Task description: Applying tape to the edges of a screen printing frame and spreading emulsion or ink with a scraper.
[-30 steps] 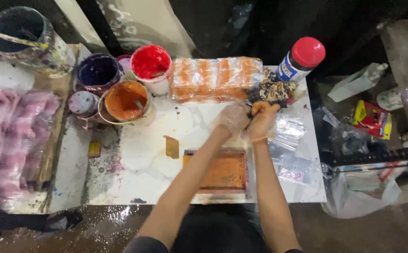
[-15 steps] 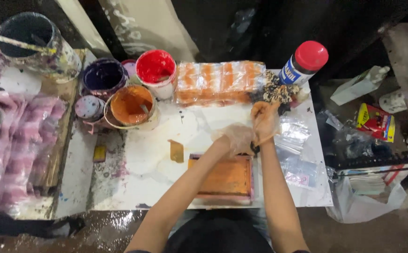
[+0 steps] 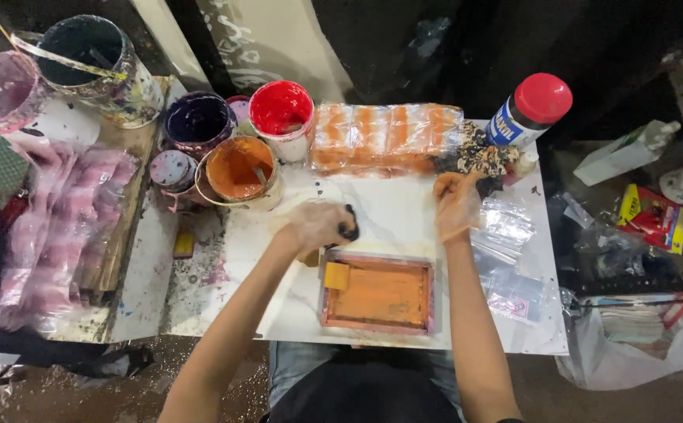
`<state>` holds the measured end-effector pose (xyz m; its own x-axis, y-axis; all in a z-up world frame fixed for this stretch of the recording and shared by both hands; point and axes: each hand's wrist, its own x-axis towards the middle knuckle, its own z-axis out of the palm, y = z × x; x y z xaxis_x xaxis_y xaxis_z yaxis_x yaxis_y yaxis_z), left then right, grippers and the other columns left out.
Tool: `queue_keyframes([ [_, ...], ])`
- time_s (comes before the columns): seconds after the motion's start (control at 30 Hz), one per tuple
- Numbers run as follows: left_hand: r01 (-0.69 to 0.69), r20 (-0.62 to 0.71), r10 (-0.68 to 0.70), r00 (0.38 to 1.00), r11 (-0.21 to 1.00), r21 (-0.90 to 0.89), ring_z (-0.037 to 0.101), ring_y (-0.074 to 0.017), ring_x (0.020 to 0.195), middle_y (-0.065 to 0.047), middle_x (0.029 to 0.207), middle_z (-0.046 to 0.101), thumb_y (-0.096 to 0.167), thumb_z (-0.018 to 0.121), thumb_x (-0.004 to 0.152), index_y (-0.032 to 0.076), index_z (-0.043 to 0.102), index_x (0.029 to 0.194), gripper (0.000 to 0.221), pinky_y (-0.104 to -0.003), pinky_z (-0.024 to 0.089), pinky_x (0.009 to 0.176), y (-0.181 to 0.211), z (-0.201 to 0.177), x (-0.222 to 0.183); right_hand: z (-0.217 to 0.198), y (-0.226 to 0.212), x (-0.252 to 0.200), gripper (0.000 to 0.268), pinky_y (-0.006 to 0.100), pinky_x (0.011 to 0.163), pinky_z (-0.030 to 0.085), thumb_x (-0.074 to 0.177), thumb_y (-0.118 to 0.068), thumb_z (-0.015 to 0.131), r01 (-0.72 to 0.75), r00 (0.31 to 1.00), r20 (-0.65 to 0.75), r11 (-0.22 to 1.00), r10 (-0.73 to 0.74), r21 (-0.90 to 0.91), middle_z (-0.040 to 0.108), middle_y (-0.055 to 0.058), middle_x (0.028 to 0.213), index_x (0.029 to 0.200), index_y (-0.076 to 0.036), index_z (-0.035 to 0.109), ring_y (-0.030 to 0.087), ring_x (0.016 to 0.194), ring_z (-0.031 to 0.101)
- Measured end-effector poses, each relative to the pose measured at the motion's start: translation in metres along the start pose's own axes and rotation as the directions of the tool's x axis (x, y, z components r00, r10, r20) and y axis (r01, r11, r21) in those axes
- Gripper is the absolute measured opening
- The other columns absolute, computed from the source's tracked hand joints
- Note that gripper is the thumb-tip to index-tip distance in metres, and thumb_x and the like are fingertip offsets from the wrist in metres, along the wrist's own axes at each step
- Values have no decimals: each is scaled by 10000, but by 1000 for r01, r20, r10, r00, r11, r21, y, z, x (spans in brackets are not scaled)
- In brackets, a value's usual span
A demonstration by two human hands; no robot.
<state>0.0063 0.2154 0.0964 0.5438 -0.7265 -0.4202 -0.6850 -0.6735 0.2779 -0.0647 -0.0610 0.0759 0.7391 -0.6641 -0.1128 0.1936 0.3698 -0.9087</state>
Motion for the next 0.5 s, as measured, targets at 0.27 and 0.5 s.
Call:
queue_keyframes([
  [0.27,-28,36,22,999,986,165,678,-157,1142,64,1124,728,535,733,826,403,721,1058,268,-354,541,996,20,-22,-4,9,2,-3,714,142,599,454,1040,-666,326,23,1000,-20,999,-22,24,522,53,613,799,-87,667,102,599,533],
  [0.5,-191,88,179,980,969,157,708,-203,1126,-4,1126,759,483,737,843,330,770,1070,276,-372,559,986,98,-38,37,7,-2,-6,679,159,643,484,1059,-626,315,-41,999,9,996,41,78,554,49,662,875,-75,668,103,670,571],
])
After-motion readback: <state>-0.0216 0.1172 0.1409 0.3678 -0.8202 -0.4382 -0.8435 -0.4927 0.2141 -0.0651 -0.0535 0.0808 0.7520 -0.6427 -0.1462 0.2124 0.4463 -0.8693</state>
